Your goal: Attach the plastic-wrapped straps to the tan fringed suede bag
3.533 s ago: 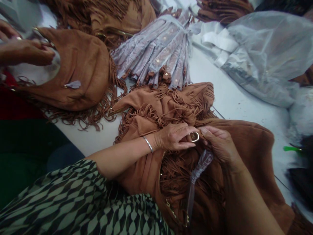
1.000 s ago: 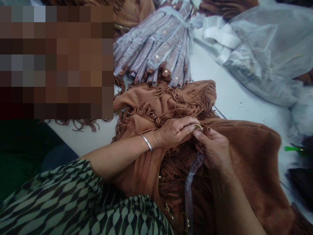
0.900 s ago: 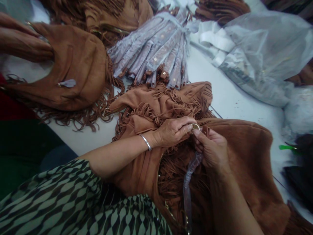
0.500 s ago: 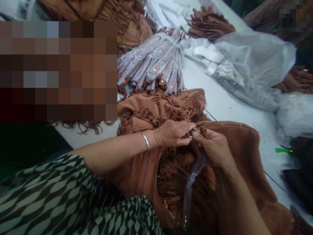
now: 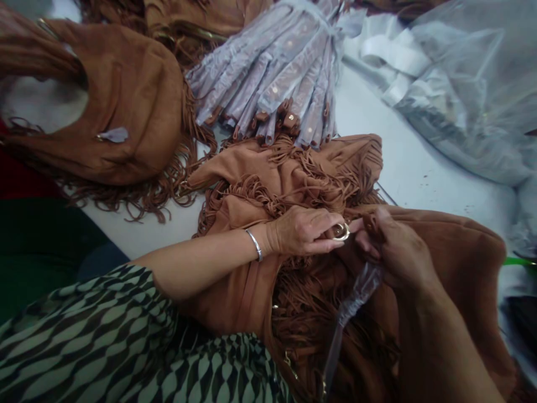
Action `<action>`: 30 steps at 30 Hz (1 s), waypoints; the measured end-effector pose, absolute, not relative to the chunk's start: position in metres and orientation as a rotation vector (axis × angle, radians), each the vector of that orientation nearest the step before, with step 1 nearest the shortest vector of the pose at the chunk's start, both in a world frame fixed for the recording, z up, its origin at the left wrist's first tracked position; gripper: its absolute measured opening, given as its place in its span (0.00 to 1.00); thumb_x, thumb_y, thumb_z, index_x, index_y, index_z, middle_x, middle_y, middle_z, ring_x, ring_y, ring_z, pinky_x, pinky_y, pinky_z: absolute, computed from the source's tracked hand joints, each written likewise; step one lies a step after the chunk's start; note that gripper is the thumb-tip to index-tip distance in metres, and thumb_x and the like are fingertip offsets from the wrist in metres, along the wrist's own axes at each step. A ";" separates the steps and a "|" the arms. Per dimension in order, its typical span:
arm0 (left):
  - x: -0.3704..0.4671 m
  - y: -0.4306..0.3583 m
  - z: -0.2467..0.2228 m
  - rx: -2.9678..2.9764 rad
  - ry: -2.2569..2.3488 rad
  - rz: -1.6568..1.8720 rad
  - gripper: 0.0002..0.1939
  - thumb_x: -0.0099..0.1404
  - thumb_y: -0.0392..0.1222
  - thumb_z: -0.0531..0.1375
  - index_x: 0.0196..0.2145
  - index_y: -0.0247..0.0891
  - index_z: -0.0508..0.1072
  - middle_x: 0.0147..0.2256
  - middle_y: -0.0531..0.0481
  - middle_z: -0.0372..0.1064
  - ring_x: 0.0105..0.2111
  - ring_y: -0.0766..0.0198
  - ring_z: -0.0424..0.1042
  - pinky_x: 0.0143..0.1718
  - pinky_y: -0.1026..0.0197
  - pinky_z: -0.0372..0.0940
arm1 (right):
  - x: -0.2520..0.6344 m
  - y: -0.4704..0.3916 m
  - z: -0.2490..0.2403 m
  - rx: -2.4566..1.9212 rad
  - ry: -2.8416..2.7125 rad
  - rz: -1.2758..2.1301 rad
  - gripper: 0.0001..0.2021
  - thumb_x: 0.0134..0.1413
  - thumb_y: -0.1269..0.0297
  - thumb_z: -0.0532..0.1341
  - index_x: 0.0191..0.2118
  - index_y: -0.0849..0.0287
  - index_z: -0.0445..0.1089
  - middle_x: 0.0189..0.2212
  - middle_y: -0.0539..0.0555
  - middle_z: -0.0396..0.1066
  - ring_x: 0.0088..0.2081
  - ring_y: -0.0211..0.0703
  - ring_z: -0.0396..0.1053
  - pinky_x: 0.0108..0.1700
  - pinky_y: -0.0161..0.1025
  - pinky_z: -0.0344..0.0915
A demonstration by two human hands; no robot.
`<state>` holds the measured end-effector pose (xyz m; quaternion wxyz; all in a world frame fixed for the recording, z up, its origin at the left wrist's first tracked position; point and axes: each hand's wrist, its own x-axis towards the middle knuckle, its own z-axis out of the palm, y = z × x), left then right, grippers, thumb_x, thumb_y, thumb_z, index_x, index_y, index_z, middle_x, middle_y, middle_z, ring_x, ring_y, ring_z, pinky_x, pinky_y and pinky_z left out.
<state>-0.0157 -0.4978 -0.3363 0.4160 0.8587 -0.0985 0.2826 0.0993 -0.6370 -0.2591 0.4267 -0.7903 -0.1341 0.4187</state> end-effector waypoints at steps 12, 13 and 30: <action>-0.020 -0.497 -0.335 2.241 -0.250 0.665 0.18 0.69 0.48 0.48 0.43 0.26 0.65 0.28 0.46 0.72 0.30 0.64 0.72 0.32 0.63 0.64 | 0.092 -0.630 -0.268 -2.136 -0.689 0.834 0.22 0.56 0.48 0.55 0.19 0.59 0.56 0.18 0.46 0.51 0.21 0.33 0.48 0.22 0.33 0.47; -0.021 -0.496 -0.334 2.233 -0.257 0.653 0.18 0.69 0.47 0.49 0.43 0.26 0.65 0.28 0.47 0.71 0.30 0.64 0.72 0.33 0.63 0.64 | 0.092 -0.630 -0.270 -2.119 -0.647 0.835 0.22 0.56 0.48 0.55 0.19 0.58 0.56 0.18 0.46 0.50 0.21 0.32 0.48 0.22 0.33 0.46; -0.031 -0.495 -0.335 2.358 -0.241 0.541 0.19 0.70 0.48 0.48 0.44 0.27 0.65 0.35 0.41 0.71 0.35 0.60 0.72 0.39 0.60 0.65 | 0.099 -0.621 -0.264 -2.061 -0.648 1.055 0.19 0.53 0.51 0.59 0.20 0.60 0.61 0.19 0.47 0.53 0.22 0.32 0.51 0.24 0.34 0.49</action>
